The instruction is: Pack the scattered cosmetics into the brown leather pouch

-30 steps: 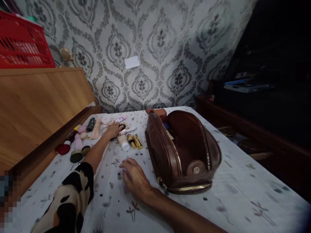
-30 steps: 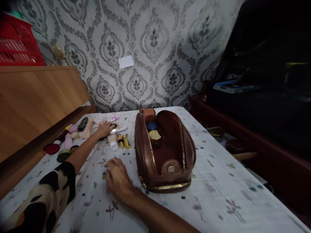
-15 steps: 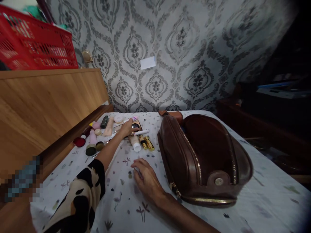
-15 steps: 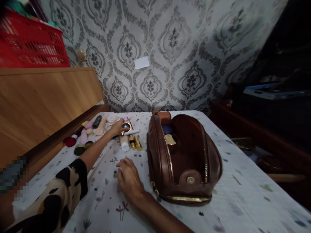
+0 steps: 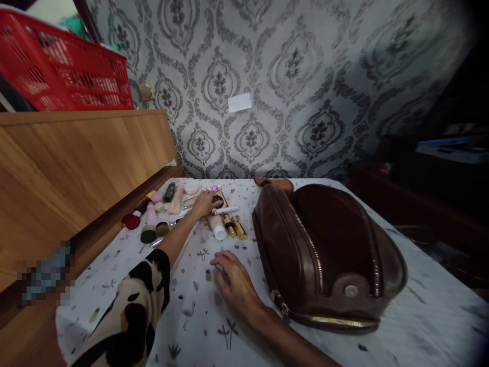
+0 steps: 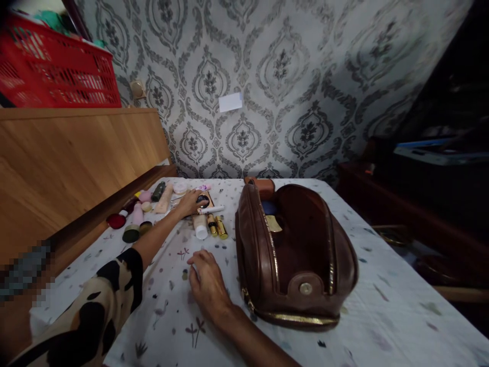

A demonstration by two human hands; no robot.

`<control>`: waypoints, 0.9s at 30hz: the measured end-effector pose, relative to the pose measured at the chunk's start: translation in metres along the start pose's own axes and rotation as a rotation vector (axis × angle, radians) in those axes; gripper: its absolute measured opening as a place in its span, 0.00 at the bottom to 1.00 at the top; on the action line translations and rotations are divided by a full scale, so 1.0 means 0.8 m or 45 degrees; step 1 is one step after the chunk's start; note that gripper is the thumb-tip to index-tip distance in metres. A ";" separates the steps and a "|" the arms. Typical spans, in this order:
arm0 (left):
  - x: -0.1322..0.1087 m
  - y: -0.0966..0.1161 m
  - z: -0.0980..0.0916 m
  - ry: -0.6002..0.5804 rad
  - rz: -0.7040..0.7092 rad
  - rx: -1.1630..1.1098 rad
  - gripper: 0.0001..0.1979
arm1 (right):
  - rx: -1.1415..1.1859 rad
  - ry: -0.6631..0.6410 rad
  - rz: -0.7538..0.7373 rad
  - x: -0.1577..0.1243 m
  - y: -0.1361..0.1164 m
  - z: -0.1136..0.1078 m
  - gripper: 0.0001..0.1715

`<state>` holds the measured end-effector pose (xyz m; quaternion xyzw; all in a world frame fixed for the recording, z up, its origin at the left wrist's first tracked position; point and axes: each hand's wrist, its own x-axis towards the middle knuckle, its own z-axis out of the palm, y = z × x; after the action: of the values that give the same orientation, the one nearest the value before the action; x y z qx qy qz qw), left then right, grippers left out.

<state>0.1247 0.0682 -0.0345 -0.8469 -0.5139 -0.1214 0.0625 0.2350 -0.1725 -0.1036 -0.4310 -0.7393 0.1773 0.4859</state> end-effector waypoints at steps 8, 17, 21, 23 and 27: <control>0.028 -0.052 -0.008 0.058 -0.165 0.127 0.20 | 0.050 -0.035 0.040 -0.003 -0.004 -0.003 0.14; 0.057 -0.098 -0.012 0.060 -0.429 0.161 0.24 | 0.110 -0.048 0.161 -0.002 -0.016 -0.004 0.16; 0.060 -0.061 -0.003 -0.010 -0.201 0.130 0.26 | 0.103 -0.026 0.162 -0.003 -0.014 -0.002 0.15; 0.056 -0.036 0.004 -0.070 -0.065 0.122 0.26 | 0.092 -0.035 0.167 -0.003 -0.015 -0.002 0.15; 0.048 0.001 0.014 -0.213 0.025 0.113 0.26 | 0.076 -0.080 0.215 0.000 -0.018 -0.003 0.14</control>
<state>0.1438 0.1032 -0.0348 -0.8556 -0.5137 -0.0269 0.0579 0.2304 -0.1813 -0.0929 -0.4712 -0.7098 0.2530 0.4584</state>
